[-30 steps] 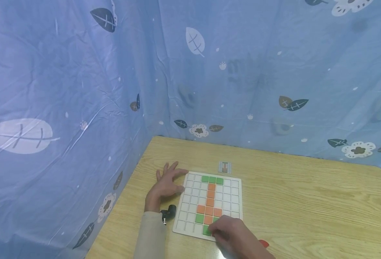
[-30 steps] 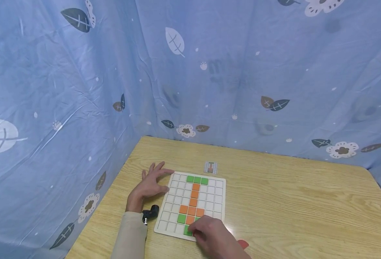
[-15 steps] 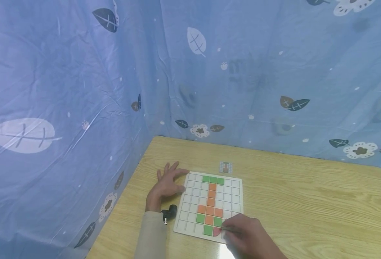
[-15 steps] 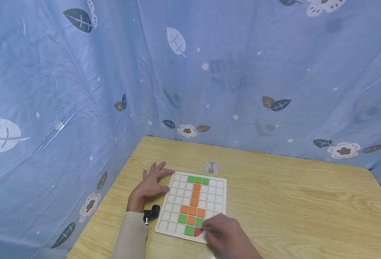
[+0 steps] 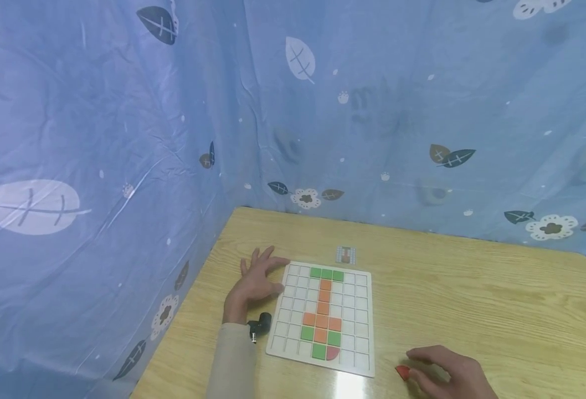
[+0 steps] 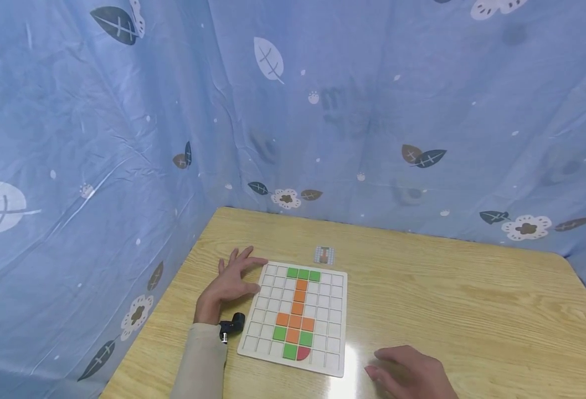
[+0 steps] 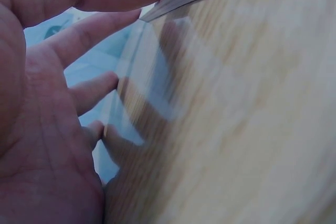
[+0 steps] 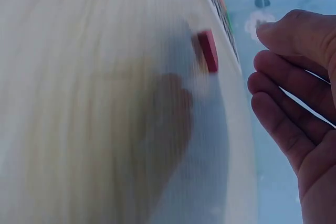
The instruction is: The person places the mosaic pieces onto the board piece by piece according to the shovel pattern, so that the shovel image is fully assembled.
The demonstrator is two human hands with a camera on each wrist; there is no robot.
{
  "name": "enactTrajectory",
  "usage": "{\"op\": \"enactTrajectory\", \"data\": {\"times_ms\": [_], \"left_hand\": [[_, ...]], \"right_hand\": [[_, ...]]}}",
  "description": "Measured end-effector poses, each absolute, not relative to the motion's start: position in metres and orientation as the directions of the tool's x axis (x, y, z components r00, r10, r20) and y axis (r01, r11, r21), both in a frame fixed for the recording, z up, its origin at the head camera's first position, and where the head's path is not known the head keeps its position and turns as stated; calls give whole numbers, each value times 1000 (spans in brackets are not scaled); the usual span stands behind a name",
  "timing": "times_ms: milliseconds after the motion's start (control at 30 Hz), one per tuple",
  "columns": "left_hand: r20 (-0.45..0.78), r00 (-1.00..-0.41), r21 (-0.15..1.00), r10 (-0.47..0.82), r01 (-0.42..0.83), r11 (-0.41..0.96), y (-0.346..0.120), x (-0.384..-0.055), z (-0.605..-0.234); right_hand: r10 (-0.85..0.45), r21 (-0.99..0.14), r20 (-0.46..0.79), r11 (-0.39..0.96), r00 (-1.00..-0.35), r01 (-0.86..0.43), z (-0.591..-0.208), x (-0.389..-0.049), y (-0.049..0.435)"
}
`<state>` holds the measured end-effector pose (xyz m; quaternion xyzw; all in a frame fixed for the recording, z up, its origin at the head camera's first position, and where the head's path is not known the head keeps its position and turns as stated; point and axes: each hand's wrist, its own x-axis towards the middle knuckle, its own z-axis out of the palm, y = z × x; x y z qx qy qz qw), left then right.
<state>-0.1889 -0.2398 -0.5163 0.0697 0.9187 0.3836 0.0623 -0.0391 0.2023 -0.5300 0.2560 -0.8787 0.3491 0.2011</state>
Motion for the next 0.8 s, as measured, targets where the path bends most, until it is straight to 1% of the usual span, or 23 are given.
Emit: {"op": "enactTrajectory", "data": {"times_ms": [100, 233, 333, 500, 567, 633, 700, 800], "left_hand": [[-50, -984, 721, 173, 85, 688, -240, -189, -516], [-44, -985, 719, 169, 86, 690, -240, -189, -517], [-48, -984, 715, 171, 86, 694, -240, -190, -518], [-46, -983, 718, 175, 89, 690, -240, -190, -518], [-50, -984, 718, 173, 85, 691, -240, -190, -518], [-51, -983, 715, 174, 86, 693, -240, -191, -518], [-50, -984, 714, 173, 86, 695, -240, -190, -518], [-48, -983, 714, 175, 89, 695, -240, -190, -519]], "right_hand": [[-247, -529, 509, 666, -824, -526, -533, -31, 210], [-210, -556, 475, 681, -855, -476, -537, -24, 212], [-210, -600, 438, 656, -874, -458, -538, -18, 208], [-233, -727, 359, 538, -904, -427, -536, -11, 193], [-243, -748, 368, 496, -898, -441, -536, -10, 189], [-255, -736, 407, 476, -877, -480, -538, -12, 186], [-276, -696, 459, 480, -845, -535, -540, -15, 184], [-292, -637, 500, 513, -815, -575, -541, -19, 181]]}}
